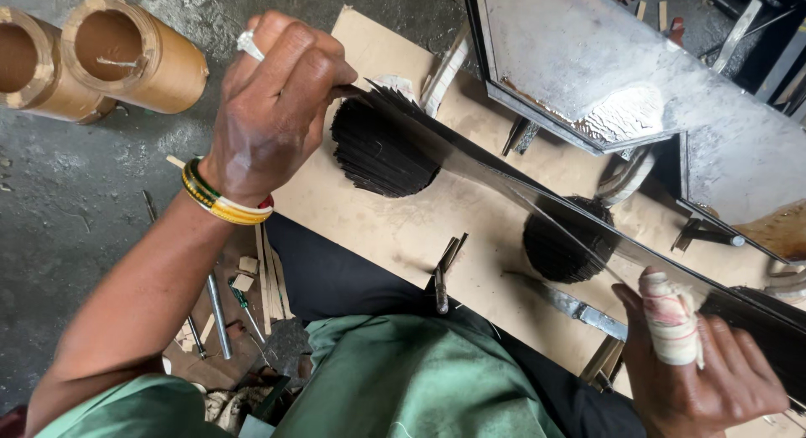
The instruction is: The person sits on the floor and repeatedly draws a long metal strip across two circular brush-like fixtures mounted on a wooden board. The person holds the strip with both hands, flips it to work both edges, and occasionally uses a small knife to scrape or adjust the strip. The strip is then placed into a metal tray above the brushes.
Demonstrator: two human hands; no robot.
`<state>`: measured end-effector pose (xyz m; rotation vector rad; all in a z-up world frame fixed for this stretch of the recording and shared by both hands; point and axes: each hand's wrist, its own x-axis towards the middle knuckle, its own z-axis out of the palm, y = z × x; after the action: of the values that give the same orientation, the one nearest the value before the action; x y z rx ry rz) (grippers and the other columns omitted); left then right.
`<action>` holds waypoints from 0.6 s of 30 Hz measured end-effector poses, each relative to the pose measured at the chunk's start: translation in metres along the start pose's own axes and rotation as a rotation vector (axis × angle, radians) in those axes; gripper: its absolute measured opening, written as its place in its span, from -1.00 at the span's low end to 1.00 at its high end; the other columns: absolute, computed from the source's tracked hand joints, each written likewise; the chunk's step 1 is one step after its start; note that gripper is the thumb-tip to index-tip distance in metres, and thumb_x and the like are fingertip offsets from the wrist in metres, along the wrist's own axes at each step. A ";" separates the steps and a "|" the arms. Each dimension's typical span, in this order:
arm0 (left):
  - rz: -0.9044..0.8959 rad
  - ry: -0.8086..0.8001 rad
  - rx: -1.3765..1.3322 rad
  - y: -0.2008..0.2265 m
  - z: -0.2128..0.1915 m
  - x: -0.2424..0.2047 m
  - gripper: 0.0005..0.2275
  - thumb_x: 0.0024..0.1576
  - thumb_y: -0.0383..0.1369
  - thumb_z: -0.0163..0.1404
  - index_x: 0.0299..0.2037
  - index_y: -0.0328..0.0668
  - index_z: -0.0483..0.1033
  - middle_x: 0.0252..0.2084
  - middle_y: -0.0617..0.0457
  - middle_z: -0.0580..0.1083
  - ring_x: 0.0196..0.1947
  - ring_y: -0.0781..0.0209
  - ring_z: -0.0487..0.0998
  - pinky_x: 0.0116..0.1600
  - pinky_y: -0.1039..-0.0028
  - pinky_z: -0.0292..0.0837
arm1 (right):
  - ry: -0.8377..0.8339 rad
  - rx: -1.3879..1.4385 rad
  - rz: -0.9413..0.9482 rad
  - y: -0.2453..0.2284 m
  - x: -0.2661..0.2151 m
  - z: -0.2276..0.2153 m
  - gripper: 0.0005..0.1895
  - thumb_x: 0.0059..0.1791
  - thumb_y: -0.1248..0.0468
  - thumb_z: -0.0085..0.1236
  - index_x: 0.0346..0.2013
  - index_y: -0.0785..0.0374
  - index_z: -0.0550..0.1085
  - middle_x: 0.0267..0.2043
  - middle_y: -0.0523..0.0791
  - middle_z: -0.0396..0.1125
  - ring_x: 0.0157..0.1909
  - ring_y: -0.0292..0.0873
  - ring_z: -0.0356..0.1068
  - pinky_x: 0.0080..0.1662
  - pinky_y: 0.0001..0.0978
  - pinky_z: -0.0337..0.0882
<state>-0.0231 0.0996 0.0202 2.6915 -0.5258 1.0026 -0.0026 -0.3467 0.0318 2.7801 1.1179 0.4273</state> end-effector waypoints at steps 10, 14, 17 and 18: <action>0.019 0.078 0.055 -0.001 0.016 -0.003 -0.83 0.14 -0.73 0.08 -0.18 -0.32 0.43 -0.16 -0.01 0.44 -0.09 0.09 0.46 -0.04 0.30 0.35 | 0.201 0.025 -0.018 0.005 -0.003 0.014 -0.61 0.11 0.22 0.40 0.17 0.28 0.55 -0.38 0.01 0.44 -0.39 -0.11 0.44 -0.29 -0.43 0.29; 0.038 0.040 0.048 0.000 0.005 0.001 -0.83 0.15 -0.70 0.10 -0.17 -0.29 0.45 -0.15 0.02 0.45 -0.09 0.10 0.47 -0.03 0.32 0.35 | 0.145 0.033 0.018 0.007 -0.009 0.018 -0.66 0.11 0.20 0.40 0.13 0.24 0.58 -0.44 -0.04 0.41 -0.43 -0.16 0.42 -0.33 -0.45 0.24; 0.024 0.007 0.074 0.005 -0.006 0.002 -0.86 0.17 -0.64 0.09 -0.16 -0.28 0.44 -0.13 0.05 0.44 -0.03 0.13 0.47 0.07 0.35 0.37 | 0.109 0.054 0.052 0.006 -0.014 0.018 -0.65 0.08 0.18 0.40 0.12 0.25 0.61 -0.49 -0.05 0.39 -0.49 -0.19 0.37 -0.37 -0.46 0.22; 0.030 0.011 0.085 0.006 -0.007 0.002 -0.86 0.18 -0.64 0.11 -0.17 -0.28 0.44 -0.14 0.05 0.44 -0.03 0.13 0.47 0.07 0.35 0.38 | 0.101 0.067 0.056 0.006 -0.016 0.019 -0.64 0.11 0.18 0.38 0.15 0.26 0.61 -0.47 -0.05 0.39 -0.48 -0.20 0.36 -0.35 -0.47 0.22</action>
<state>-0.0279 0.0958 0.0275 2.7587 -0.5352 1.0704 -0.0039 -0.3616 0.0116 2.8832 1.0970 0.5518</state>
